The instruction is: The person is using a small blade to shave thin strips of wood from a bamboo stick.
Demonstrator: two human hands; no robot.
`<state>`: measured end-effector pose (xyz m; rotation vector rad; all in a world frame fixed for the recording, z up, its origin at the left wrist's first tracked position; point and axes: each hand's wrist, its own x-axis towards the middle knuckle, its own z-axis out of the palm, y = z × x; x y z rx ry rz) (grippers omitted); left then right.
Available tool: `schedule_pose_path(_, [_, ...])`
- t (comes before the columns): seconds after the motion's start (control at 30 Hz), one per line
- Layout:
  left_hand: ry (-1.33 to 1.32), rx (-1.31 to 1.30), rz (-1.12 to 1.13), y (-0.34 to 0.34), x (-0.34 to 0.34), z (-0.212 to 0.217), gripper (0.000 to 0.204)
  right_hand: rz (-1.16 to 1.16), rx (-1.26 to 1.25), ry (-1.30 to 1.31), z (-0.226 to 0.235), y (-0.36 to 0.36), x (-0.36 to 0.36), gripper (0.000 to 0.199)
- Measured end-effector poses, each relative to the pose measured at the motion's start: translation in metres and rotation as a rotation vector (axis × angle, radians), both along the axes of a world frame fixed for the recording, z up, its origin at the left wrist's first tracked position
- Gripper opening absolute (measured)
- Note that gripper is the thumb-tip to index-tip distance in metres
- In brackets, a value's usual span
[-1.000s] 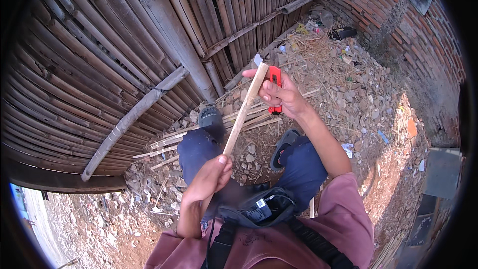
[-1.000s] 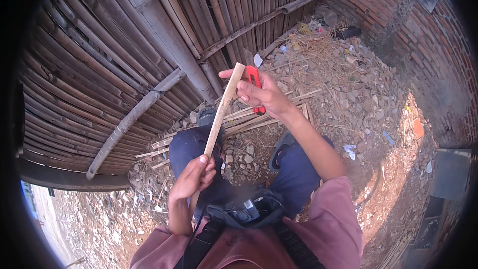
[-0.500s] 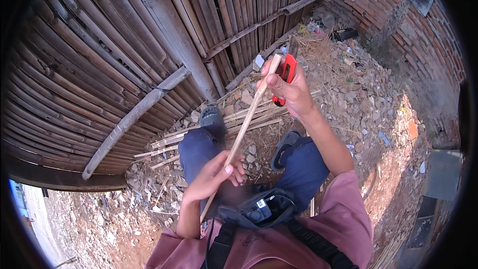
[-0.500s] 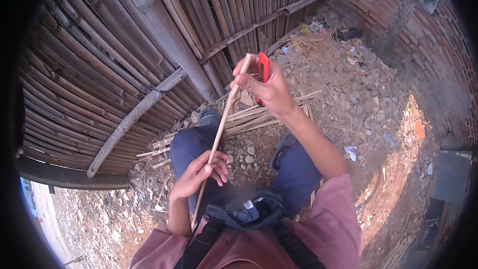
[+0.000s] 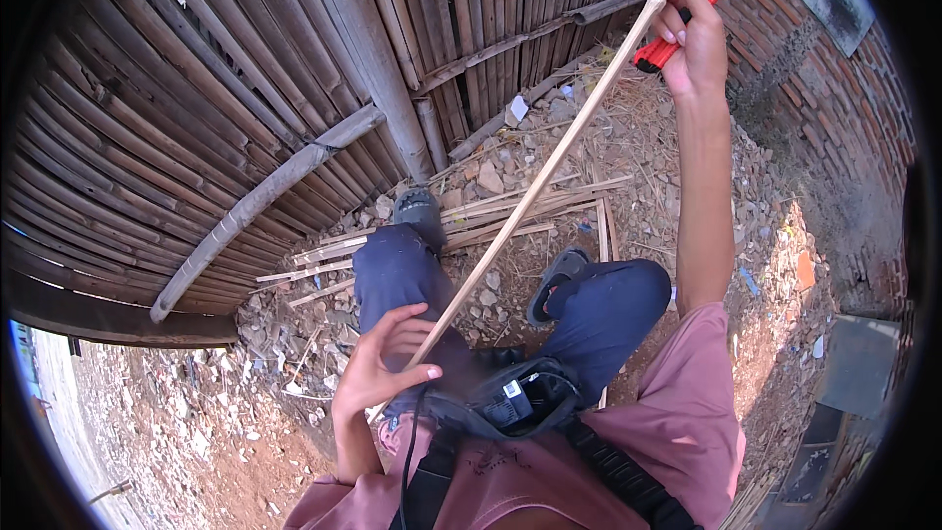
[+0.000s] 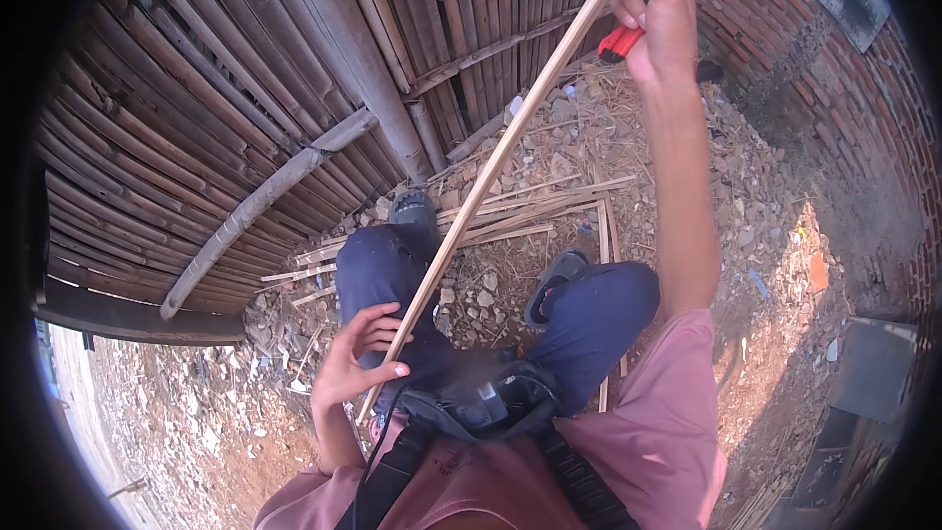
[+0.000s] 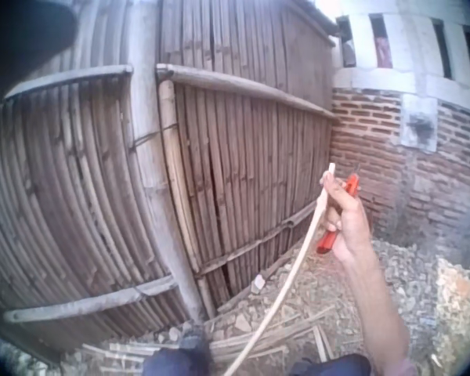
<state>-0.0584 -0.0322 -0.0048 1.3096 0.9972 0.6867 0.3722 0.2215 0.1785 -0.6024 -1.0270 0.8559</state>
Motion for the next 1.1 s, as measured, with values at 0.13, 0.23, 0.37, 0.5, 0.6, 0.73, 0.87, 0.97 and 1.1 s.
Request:
schedule_pose_path(0.13, [0.266, 0.121, -0.111, -0.003, -0.001, -0.003, 0.065, -0.094, 0.073, 0.049, 0.039, 0.008, 0.011, 0.020])
schedule_pose_path(0.23, [0.438, 0.157, -0.231, 0.003, -0.008, -0.009, 0.051, -0.185, 0.080, 0.116, 0.057, 0.025, 0.065, 0.031])
schedule_pose_path(0.37, [0.225, 0.096, -0.215, 0.012, -0.004, -0.014, 0.027, -0.148, 0.187, 0.146, 0.081, 0.053, 0.186, 0.033])
schedule_pose_path(0.5, [0.188, 0.124, -0.096, 0.026, 0.005, -0.006, 0.032, -0.490, 0.077, 0.012, 0.067, 0.047, 0.128, 0.051])
schedule_pose_path(0.6, [0.184, 0.247, 0.026, 0.032, 0.027, -0.004, 0.034, -0.471, -0.009, -0.106, 0.042, 0.021, 0.117, 0.071])
schedule_pose_path(0.73, [0.235, 0.259, 0.107, 0.039, 0.049, 0.011, 0.035, -0.458, -0.061, -0.201, -0.019, -0.022, 0.058, 0.062])
schedule_pose_path(0.87, [0.234, 0.248, 0.126, 0.047, 0.064, 0.012, 0.036, -0.095, -0.239, -0.342, -0.078, -0.061, -0.011, 0.054])
schedule_pose_path(0.97, [0.114, 0.205, 0.064, 0.056, 0.087, 0.026, 0.038, 0.140, -0.274, -0.214, -0.114, -0.085, -0.028, 0.046])
schedule_pose_path(1.1, [0.178, 0.209, 0.002, 0.066, 0.108, 0.031, 0.042, 0.221, -0.275, -0.248, -0.108, -0.106, -0.048, 0.045])
